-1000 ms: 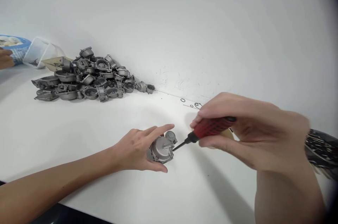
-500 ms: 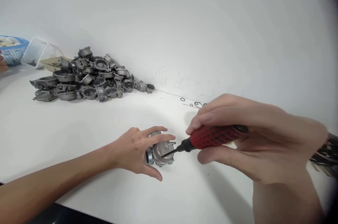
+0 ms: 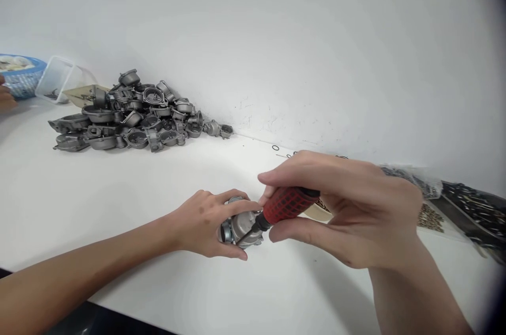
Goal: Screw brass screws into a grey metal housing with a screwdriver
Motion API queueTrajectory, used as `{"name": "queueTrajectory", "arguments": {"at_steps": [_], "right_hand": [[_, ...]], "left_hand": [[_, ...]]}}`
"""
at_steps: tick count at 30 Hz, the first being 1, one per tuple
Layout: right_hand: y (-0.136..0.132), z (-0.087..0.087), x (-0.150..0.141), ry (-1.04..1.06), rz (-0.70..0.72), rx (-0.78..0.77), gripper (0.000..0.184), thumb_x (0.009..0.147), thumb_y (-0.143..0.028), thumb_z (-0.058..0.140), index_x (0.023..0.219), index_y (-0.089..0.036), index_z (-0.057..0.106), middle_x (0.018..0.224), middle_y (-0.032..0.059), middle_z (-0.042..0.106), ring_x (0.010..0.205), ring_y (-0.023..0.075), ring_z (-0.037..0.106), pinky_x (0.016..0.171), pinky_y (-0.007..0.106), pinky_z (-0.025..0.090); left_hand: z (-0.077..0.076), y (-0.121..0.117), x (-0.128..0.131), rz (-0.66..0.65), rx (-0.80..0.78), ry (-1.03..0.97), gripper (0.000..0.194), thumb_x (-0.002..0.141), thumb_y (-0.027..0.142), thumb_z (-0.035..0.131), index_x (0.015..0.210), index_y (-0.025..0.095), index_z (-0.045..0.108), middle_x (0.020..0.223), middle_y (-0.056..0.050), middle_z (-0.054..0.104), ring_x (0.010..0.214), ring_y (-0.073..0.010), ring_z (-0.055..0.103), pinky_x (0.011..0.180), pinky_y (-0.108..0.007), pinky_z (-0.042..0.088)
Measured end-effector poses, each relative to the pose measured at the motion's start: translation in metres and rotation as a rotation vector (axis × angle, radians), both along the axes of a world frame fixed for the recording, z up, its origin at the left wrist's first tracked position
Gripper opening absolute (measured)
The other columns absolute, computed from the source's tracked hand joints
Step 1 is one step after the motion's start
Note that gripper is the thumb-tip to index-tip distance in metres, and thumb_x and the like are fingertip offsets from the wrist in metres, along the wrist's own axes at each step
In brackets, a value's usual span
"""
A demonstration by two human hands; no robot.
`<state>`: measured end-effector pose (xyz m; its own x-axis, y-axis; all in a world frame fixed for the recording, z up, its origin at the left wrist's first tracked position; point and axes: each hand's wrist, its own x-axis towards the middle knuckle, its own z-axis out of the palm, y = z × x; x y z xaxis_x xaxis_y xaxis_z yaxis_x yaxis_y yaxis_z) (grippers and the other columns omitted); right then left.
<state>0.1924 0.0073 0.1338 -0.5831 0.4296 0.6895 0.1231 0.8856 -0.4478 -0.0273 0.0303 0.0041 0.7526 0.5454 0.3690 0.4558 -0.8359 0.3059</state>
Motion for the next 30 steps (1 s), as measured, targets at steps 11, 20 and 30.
{"name": "queueTrajectory", "arguments": {"at_steps": [11,20,30], "right_hand": [[0.0047,-0.0048,0.0001,-0.01,0.024,-0.01,0.058,0.077,-0.009,0.082,0.131,-0.023,0.066,0.086,0.0039,0.076,0.072,0.018,0.07,0.064,0.034,0.065],[0.0021,0.0017,0.0066,0.031,-0.084,-0.007,0.059,0.075,-0.009,0.083,0.13,-0.028,0.068,0.085,0.0051,0.077,0.069,0.0215,0.071,0.056,0.036,0.065],[-0.0005,-0.0026,0.0041,0.002,-0.057,-0.054,0.065,0.079,-0.009,0.078,0.139,-0.029,0.06,0.097,0.0054,0.076,0.079,0.0227,0.072,0.064,0.038,0.066]], "left_hand": [[0.0001,0.0012,0.0006,0.011,0.028,0.012,0.076,0.08,0.078,0.059,0.139,0.032,0.047,0.139,-0.006,0.06,0.067,-0.0174,0.068,0.05,-0.027,0.041],[0.0004,0.0016,0.0028,-0.002,0.0,0.002,0.079,0.077,0.079,0.061,0.137,0.03,0.048,0.129,-0.007,0.063,0.063,-0.0136,0.064,0.05,-0.025,0.041],[-0.0055,0.0,0.0043,0.007,-0.032,-0.033,0.08,0.079,0.077,0.063,0.141,0.03,0.045,0.132,-0.009,0.06,0.072,-0.0178,0.067,0.055,-0.027,0.049]]}}
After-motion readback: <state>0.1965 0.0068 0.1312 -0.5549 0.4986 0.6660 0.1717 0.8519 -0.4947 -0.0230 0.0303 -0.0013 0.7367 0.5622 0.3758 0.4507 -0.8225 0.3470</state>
